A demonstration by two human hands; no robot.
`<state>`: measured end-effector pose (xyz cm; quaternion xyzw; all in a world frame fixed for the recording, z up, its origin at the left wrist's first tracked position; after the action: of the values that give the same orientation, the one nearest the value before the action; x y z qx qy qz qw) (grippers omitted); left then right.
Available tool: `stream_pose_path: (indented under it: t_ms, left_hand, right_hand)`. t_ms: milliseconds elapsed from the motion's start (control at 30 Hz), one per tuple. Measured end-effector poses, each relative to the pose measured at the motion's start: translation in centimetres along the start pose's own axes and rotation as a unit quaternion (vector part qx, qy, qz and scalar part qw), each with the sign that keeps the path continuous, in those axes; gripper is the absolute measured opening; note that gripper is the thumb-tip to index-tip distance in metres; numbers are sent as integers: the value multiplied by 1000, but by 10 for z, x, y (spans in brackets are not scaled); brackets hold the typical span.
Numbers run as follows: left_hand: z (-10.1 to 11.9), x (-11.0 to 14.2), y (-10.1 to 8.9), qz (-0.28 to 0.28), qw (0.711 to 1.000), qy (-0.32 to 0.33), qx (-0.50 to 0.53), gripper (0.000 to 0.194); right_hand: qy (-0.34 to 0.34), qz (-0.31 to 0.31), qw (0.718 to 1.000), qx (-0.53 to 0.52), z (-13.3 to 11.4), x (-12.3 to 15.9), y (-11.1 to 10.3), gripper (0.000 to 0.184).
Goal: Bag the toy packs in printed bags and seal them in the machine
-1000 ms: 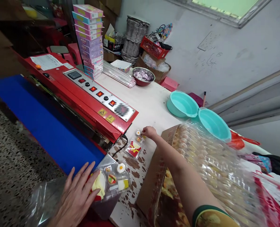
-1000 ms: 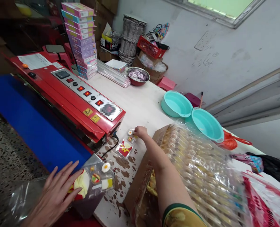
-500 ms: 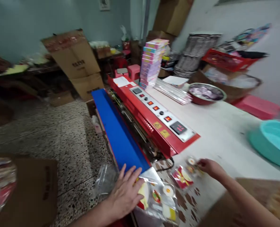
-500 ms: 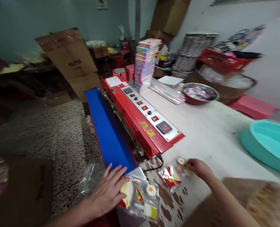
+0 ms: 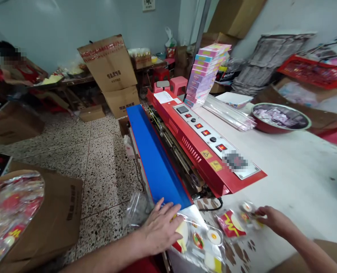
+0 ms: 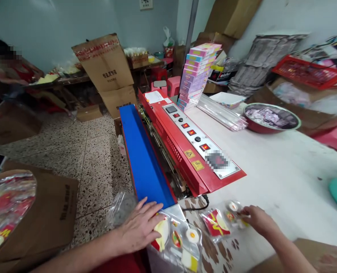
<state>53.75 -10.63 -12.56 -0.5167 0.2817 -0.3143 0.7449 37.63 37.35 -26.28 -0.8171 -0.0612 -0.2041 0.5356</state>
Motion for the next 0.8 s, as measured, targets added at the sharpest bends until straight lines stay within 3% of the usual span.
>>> stream_pose_path:
  t_ms: [200,333,567,800]
  left_hand:
    - [-1,-1,5,16,1000,1,-15,46]
    - [-1,-2,10,42,998,5,-35,41]
    - [-11,-8,29,86,992,56,-76,39]
    - [-10,-11,26,85,991,62,-85,38]
  right_hand:
    - [44,-28,999,7,-24,20,-11,9]
    - [95,-27,989,112,-49,40,-19,11]
    - [189,-15,967,172,-30,21,-10,13]
    - [228,-8,947,227,-42,21,-4,23]
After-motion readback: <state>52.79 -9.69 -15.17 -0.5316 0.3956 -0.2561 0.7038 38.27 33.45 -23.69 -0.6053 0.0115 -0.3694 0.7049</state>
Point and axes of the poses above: each hand's wrist, its own x-axis away from the middle knuckle, its own y-axis out of the palm, z = x × y, the point moved 2 cm from there along -x, towards the middle knuckle, and after that the axes turned 14 degrees about y, right-handed, at the moved point
